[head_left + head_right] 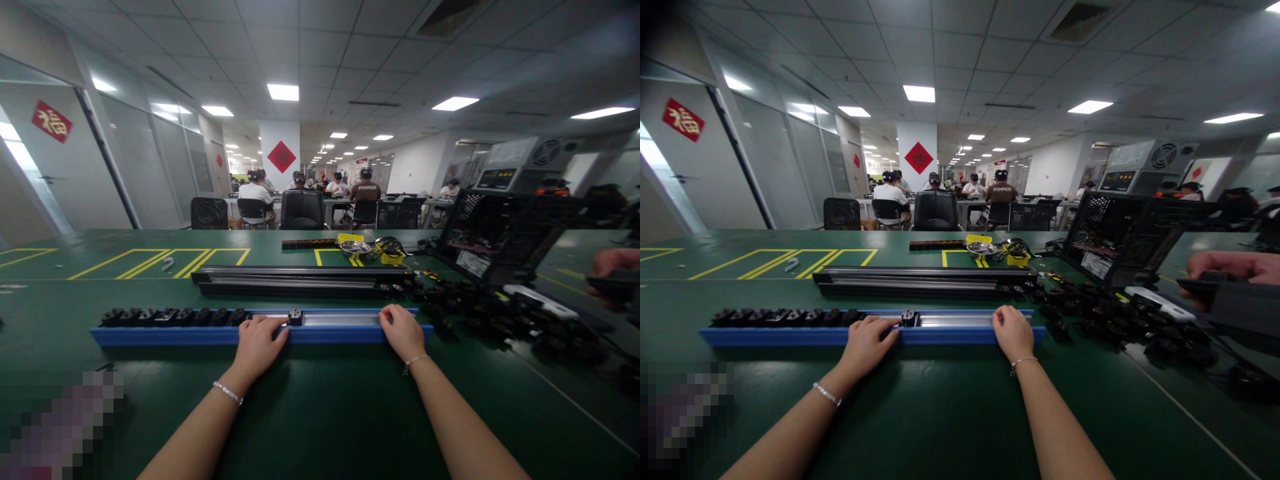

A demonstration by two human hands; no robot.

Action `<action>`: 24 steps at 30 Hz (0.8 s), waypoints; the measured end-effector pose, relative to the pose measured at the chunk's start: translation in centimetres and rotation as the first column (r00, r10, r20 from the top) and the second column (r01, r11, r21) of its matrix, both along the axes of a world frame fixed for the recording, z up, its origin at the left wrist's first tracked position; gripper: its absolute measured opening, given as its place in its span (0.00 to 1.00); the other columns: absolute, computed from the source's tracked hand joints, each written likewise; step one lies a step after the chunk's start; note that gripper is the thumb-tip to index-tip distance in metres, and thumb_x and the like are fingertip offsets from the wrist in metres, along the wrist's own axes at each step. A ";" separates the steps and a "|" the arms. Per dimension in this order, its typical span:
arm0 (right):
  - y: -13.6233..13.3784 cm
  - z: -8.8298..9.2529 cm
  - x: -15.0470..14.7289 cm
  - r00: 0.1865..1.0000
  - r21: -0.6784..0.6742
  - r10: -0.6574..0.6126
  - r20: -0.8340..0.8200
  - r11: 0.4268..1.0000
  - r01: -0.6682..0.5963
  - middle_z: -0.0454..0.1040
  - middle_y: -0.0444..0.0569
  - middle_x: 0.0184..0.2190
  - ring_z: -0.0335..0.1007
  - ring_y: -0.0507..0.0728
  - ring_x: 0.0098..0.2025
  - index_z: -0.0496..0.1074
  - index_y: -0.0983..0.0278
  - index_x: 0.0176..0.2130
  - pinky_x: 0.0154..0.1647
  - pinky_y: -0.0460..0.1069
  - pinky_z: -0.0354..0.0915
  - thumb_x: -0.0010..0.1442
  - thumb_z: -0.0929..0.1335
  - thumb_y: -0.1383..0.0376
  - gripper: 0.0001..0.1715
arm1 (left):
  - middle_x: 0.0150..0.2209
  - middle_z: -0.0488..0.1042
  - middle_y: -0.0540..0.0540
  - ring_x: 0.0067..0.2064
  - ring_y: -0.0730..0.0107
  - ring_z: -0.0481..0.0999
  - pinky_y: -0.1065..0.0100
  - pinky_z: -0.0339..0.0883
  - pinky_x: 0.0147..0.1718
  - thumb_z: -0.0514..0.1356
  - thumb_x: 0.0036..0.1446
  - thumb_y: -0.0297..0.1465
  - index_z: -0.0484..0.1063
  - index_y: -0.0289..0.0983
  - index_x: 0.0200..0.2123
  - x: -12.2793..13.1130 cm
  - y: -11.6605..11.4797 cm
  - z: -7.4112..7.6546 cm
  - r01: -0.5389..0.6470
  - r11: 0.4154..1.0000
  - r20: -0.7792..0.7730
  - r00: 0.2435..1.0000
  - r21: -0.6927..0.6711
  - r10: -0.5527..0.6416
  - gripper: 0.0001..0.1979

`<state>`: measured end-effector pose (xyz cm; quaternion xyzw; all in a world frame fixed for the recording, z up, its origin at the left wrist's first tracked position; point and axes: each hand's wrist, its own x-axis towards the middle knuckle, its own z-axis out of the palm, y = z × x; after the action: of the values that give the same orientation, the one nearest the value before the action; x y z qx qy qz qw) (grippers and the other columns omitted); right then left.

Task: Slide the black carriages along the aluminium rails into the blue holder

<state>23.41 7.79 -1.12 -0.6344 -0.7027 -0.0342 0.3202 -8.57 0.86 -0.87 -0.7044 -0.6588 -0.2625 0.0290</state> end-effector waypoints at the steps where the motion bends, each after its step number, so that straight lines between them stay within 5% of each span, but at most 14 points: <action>1: 0.0 0.0 0.0 1.000 -0.004 0.001 0.000 1.000 -0.001 0.70 0.45 0.29 0.63 0.54 0.34 0.66 0.62 0.27 0.33 0.47 0.54 0.56 0.59 0.63 0.10 | 0.41 0.76 0.49 0.47 0.62 0.68 0.56 0.52 0.46 0.51 0.57 0.41 0.72 0.48 0.44 0.0 0.0 0.0 -0.001 1.000 -0.001 1.000 -0.001 0.001 0.15; 15: -0.2 0.1 0.1 1.000 -0.010 0.013 -0.013 1.000 -0.013 0.70 0.46 0.30 0.63 0.54 0.35 0.66 0.62 0.27 0.33 0.48 0.55 0.57 0.59 0.62 0.12 | 0.41 0.77 0.49 0.47 0.62 0.68 0.56 0.52 0.46 0.51 0.57 0.41 0.72 0.50 0.44 0.2 0.0 0.3 -0.011 1.000 -0.019 1.000 -0.022 0.010 0.15; 20: -0.8 0.6 -1.6 0.997 0.120 -0.032 0.072 0.992 0.023 0.70 0.49 0.30 0.61 0.56 0.35 0.68 0.63 0.29 0.37 0.50 0.54 0.58 0.58 0.64 0.13 | 0.42 0.77 0.50 0.48 0.61 0.68 0.56 0.52 0.46 0.51 0.57 0.41 0.72 0.51 0.45 0.5 -0.1 0.6 -0.014 0.999 -0.031 0.999 -0.032 0.013 0.15; 24: -2.4 1.0 -5.6 0.974 0.100 0.170 0.146 0.977 -0.186 0.71 0.49 0.33 0.61 0.56 0.38 0.70 0.63 0.33 0.42 0.50 0.54 0.59 0.58 0.65 0.13 | 0.41 0.76 0.50 0.47 0.61 0.68 0.55 0.51 0.46 0.51 0.57 0.40 0.72 0.51 0.45 0.6 -0.2 0.7 -0.014 0.999 -0.040 0.999 -0.041 0.012 0.15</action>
<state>17.78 5.41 -0.07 -0.5458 -0.7741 -0.0885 0.3084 -7.95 0.62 -0.18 -0.7056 -0.6680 -0.2346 0.0289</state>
